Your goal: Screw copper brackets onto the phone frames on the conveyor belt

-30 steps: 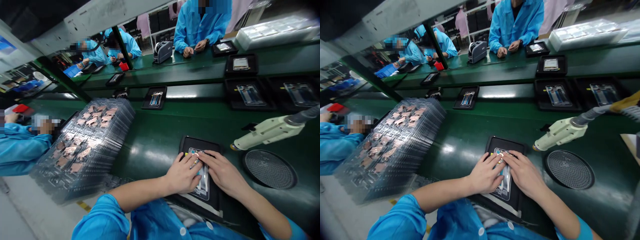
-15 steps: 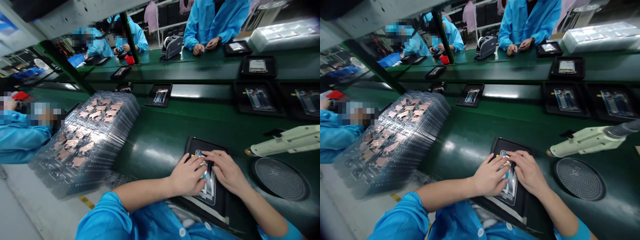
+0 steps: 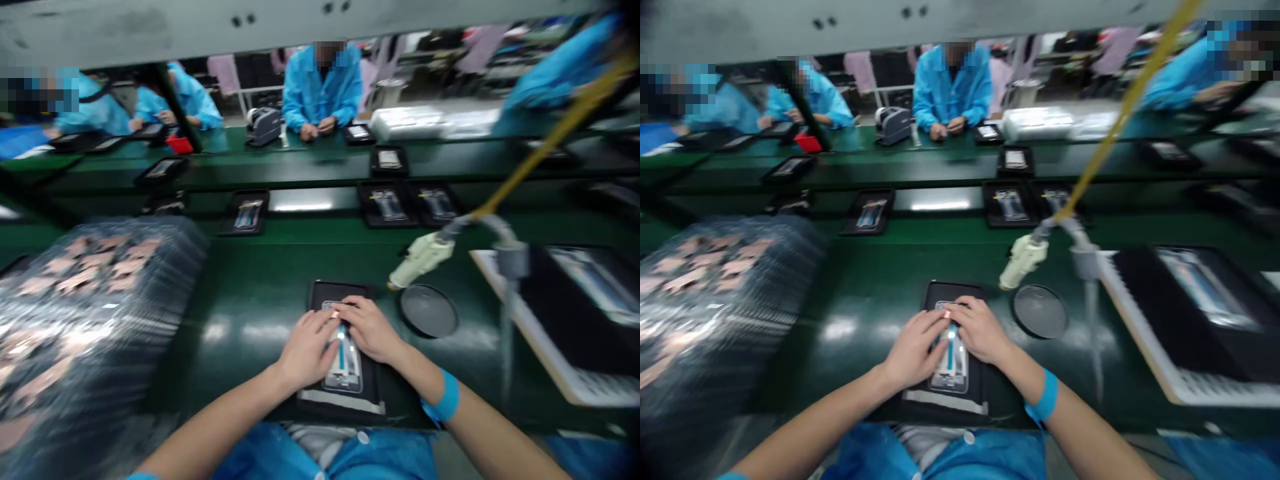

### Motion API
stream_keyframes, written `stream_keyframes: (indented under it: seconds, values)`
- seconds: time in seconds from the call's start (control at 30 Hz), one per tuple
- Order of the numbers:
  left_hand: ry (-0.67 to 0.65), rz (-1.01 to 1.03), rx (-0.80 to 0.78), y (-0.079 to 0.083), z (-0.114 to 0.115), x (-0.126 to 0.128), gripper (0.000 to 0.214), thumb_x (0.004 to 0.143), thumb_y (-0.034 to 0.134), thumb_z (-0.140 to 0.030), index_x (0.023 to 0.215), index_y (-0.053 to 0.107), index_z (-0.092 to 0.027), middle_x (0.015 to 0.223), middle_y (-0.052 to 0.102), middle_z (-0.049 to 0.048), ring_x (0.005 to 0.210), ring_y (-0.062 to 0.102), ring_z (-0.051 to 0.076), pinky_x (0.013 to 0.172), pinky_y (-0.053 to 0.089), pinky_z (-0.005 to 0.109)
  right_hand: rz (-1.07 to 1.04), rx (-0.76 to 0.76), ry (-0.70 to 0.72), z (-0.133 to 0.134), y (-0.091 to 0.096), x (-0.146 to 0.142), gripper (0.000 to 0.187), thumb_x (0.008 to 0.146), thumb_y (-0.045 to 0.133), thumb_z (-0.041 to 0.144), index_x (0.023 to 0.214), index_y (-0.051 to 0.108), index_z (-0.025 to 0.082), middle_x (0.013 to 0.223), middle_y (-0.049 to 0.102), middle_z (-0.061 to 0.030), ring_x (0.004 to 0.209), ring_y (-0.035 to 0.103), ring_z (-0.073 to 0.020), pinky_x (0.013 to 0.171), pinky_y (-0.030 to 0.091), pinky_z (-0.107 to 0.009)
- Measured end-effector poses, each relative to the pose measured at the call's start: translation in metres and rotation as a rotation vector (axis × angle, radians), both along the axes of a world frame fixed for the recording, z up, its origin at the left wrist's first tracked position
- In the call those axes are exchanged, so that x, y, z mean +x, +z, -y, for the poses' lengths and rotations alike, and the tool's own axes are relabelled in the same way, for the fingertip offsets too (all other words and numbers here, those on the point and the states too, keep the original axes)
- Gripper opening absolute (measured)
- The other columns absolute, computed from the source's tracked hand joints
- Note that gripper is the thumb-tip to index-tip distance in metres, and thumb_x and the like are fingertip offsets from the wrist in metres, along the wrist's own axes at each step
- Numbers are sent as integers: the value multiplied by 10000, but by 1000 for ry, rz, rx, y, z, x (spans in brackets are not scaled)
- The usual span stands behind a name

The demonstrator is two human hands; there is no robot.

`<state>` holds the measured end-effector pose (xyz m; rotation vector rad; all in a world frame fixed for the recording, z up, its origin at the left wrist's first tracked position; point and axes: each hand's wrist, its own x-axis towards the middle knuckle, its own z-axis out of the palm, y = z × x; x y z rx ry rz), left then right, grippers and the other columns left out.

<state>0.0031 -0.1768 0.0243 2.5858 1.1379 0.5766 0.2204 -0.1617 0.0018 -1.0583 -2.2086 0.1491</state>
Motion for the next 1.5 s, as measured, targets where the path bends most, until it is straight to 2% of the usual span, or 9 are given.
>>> stream_keyframes:
  seconds: [0.17, 0.27, 0.33, 0.4, 0.47, 0.53, 0.7, 0.97, 1.5]
  values:
    - [22, -137, 49, 0, -34, 1, 461, 1040, 469, -368, 1437, 570, -156, 1543, 516, 129, 1484, 425, 328, 1185, 410, 586, -193, 304, -406, 5, 20, 17, 348, 933, 462, 207, 1269, 544, 241, 1472, 490, -133, 1388, 468, -307, 1116, 465, -574]
    - [14, -173, 68, -3, -40, 14, 456, 1043, 461, -363, 1428, 589, -156, 1527, 535, 122, 1477, 438, 324, 1187, 406, 597, -374, 401, -714, -3, 39, 29, 630, 946, 581, 298, 1501, 299, 198, 1618, 198, -228, 1535, 194, -399, 1180, 299, -705]
    - [8, -157, 93, -5, -43, 23, 442, 1039, 468, -358, 1404, 615, -157, 1503, 559, 125, 1453, 475, 317, 1189, 405, 596, -580, 301, -794, -19, 51, 34, 832, 901, 698, 414, 1545, 235, 164, 1619, 195, -242, 1541, 178, -398, 1216, 255, -678]
    - [-2, -123, 120, -7, -46, 32, 420, 1038, 470, -351, 1363, 650, -154, 1470, 590, 128, 1425, 512, 311, 1180, 424, 586, -774, 120, -733, -40, 60, 37, 904, 826, 768, 522, 1524, 322, 159, 1548, 369, -224, 1455, 378, -374, 1189, 370, -593]
    - [-15, -85, 142, -8, -50, 36, 402, 1036, 468, -344, 1320, 679, -153, 1437, 617, 132, 1396, 544, 310, 1161, 452, 579, -852, -26, -609, -58, 67, 40, 776, 800, 762, 571, 1406, 500, 164, 1346, 591, -178, 1206, 616, -322, 1033, 542, -488]
    - [-19, -56, 149, -9, -52, 38, 382, 1032, 471, -329, 1291, 697, -162, 1421, 630, 130, 1379, 563, 310, 1146, 471, 577, -853, -94, -530, -69, 72, 43, 595, 809, 732, 587, 1217, 636, 165, 1088, 703, -124, 896, 704, -256, 813, 619, -398]
    - [-20, 24, 93, -9, -48, 35, 343, 998, 532, -300, 1267, 709, -183, 1416, 636, 118, 1399, 543, 308, 1150, 467, 581, -918, -106, -485, -54, 83, 51, 452, 763, 782, 532, 1023, 685, 175, 890, 705, -63, 579, 615, -159, 537, 554, -297]
    - [1, 79, 66, -7, -41, 38, 327, 970, 573, -304, 1202, 741, -147, 1440, 610, 159, 1460, 463, 338, 1161, 452, 566, -983, 117, -592, -20, 67, 77, 271, 744, 800, 291, 931, 659, 154, 812, 663, -45, 519, 600, -166, 511, 513, -319]
    - [4, 134, 44, -9, -40, 36, 324, 979, 543, -293, 1208, 729, -159, 1427, 617, 157, 1456, 467, 339, 1124, 475, 585, -898, 289, -632, -26, 32, 122, 371, 721, 821, 310, 963, 557, 212, 872, 651, -23, 437, 547, -138, 387, 469, -320]
